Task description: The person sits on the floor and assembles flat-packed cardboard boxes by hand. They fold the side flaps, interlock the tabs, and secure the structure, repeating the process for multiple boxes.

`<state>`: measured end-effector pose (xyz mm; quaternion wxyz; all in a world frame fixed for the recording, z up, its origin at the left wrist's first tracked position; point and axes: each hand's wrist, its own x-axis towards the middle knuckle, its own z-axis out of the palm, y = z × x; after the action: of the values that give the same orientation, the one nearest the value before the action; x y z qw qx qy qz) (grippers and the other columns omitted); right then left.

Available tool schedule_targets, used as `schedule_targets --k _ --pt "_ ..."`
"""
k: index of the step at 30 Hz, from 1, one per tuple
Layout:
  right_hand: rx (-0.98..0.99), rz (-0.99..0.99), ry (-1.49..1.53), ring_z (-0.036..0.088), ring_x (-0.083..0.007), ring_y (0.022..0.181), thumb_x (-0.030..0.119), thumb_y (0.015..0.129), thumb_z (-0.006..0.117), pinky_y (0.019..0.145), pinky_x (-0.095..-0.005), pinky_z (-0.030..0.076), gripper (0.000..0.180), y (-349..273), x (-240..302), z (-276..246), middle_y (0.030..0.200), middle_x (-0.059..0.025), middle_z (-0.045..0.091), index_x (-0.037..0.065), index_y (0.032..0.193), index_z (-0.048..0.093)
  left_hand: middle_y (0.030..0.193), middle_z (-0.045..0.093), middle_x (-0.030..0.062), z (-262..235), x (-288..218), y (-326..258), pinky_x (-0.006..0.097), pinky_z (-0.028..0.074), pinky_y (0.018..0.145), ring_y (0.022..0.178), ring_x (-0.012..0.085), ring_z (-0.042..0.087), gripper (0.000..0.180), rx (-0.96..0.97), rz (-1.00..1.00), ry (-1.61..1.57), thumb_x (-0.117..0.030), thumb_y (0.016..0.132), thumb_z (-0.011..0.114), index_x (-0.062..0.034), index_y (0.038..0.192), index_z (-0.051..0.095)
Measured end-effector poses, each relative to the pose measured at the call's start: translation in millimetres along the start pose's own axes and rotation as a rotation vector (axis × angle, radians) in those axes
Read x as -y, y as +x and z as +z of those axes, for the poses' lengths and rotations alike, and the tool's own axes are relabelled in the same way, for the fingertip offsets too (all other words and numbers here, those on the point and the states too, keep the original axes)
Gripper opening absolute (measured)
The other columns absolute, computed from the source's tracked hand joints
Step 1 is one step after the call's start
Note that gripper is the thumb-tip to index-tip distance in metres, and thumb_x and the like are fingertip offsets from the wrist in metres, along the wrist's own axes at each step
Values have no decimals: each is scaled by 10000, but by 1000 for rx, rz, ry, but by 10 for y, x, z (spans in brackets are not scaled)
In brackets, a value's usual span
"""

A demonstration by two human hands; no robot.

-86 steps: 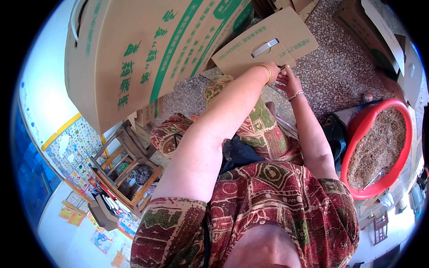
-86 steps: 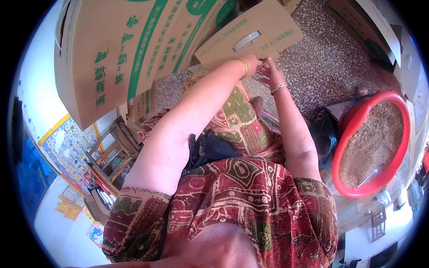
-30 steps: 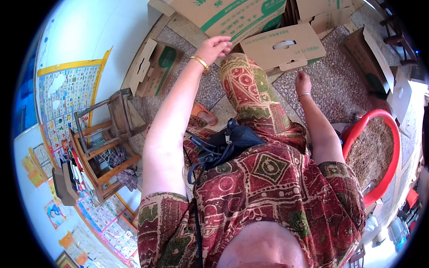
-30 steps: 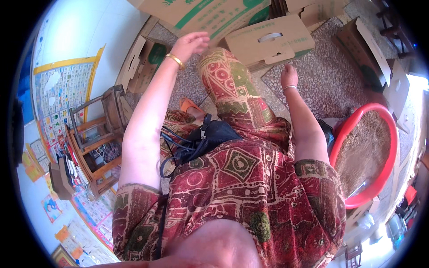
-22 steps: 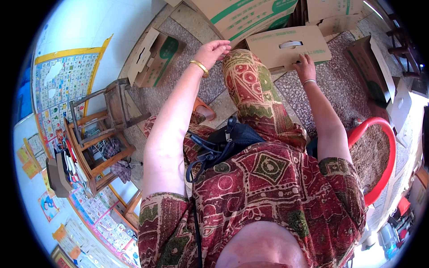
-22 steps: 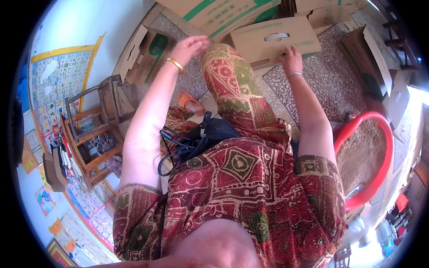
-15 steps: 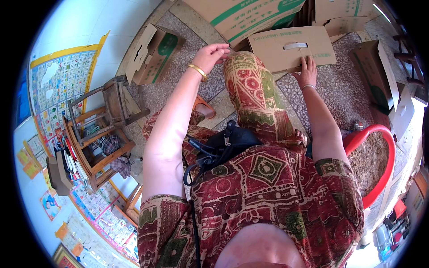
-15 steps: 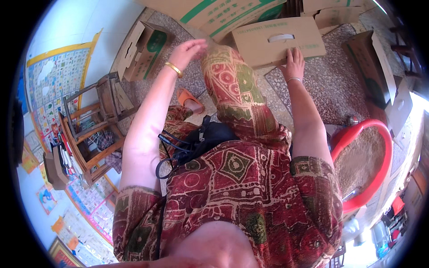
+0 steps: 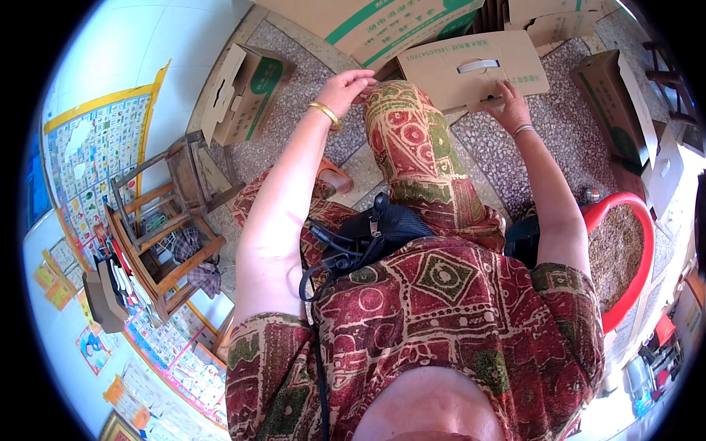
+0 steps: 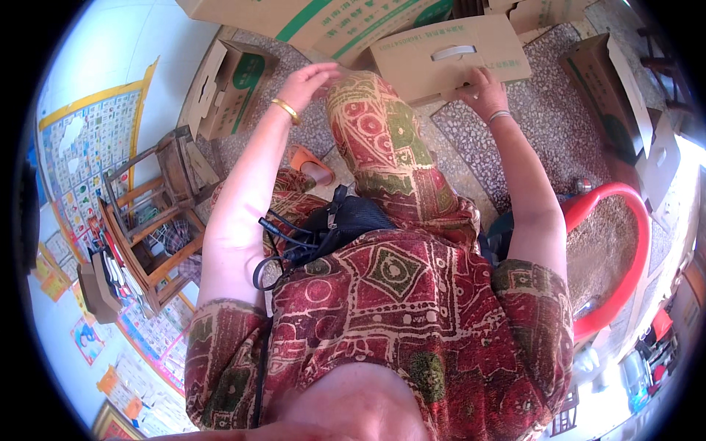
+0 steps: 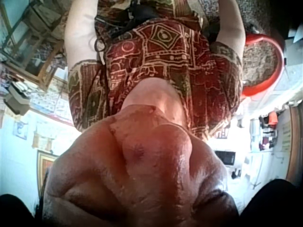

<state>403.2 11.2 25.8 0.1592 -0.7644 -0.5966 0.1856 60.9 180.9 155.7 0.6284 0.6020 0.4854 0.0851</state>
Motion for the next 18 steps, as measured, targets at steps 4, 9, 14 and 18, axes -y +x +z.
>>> schedule_targets --k 4,9,14,18 --pt "-116 -220 -145 345 -314 1239 287 671 711 1022 -455 270 664 -9 329 53 1332 -141 373 120 1254 442 1121 589 91 -158 50 13 307 487 819 984 177 576 318 5 -20 -71 -157 909 466 -36 1200 506" --pt "97 -261 -224 195 -285 1326 356 717 661 1068 -486 181 736 -184 663 424 1432 -111 223 138 1341 337 1084 602 90 -196 104 -30 265 496 767 924 156 592 299 -12 -27 -78 -158 907 478 -47 1179 530" --pt "171 -172 -277 133 -269 1351 388 727 650 1073 -511 136 779 -261 683 604 1460 -83 164 160 1375 282 1082 600 78 -213 66 -128 271 491 761 912 148 593 297 -25 -74 -69 -165 904 482 -49 1172 535" --pt "229 -151 -292 132 -268 1351 400 716 660 1073 -507 138 804 -204 743 535 1463 -77 157 164 1379 272 1140 571 88 -291 84 -174 299 467 838 980 171 563 358 -10 -96 -78 -195 907 478 -40 1230 478"
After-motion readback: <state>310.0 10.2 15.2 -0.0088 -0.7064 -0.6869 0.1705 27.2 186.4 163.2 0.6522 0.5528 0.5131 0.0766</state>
